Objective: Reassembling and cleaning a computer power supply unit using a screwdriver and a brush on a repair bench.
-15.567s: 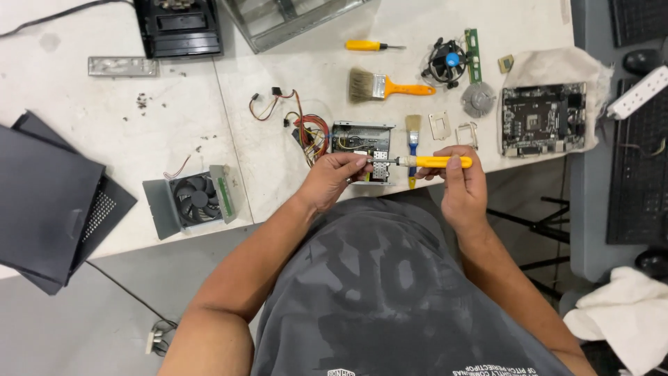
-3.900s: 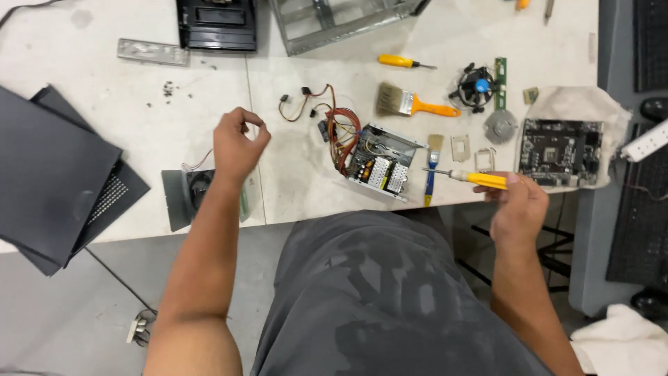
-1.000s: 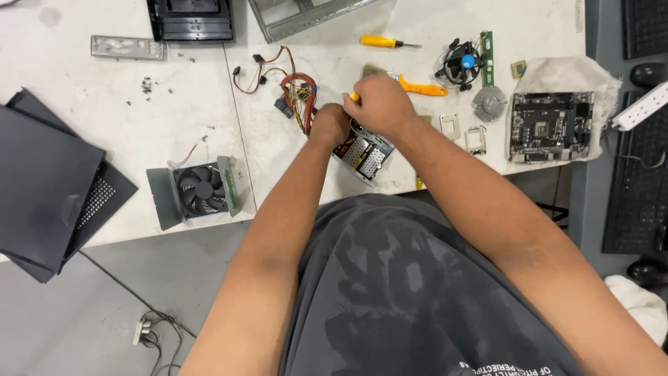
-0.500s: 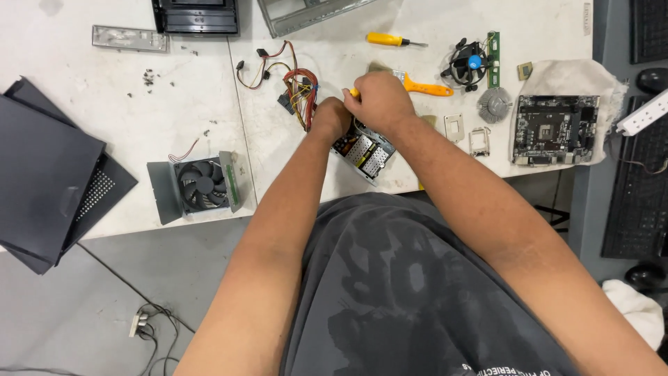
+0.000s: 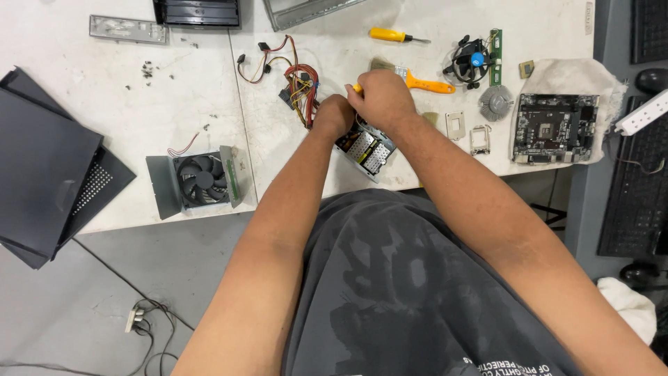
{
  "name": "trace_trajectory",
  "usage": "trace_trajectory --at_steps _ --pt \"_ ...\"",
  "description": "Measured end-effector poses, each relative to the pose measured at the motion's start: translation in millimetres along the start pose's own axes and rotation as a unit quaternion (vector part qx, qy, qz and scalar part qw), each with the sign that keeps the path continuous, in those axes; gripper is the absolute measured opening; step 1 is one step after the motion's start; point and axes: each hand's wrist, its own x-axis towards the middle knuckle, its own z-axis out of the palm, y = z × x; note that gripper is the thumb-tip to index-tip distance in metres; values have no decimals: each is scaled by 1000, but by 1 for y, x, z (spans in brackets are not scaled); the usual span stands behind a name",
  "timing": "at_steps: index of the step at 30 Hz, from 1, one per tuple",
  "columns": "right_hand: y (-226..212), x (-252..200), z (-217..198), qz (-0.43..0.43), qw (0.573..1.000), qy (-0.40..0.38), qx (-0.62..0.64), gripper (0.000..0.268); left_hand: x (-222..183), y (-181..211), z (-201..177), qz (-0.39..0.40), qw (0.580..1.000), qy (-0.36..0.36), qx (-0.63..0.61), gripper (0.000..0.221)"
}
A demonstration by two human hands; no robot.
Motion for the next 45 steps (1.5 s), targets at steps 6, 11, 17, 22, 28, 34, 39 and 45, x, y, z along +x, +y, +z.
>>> trace_trajectory --at_steps 6,11,17,22,28,34,39,45 --pt "4 -3 2 0 1000 15 18 46 -36 8 -22 -60 985 9 -164 18" --pt "8 -6 5 7 999 27 38 47 -44 5 -25 -38 986 16 -163 20" --pt "9 -10 9 25 998 34 50 47 -51 6 -24 -49 983 49 -168 20" --pt "12 -14 10 23 996 43 71 47 -56 5 -28 -47 981 49 -182 20" --pt "10 -18 7 13 996 37 86 45 -48 -1 -24 -46 974 35 -218 23" --pt "-8 -23 -18 59 998 -29 -15 50 -68 -1 -29 -34 971 43 -231 37" --pt "-20 -18 -38 105 983 -110 -105 58 -124 14 -66 145 943 137 -265 35" --pt "-17 -17 -40 -13 992 -63 -106 29 -118 14 -63 179 961 159 -139 24"
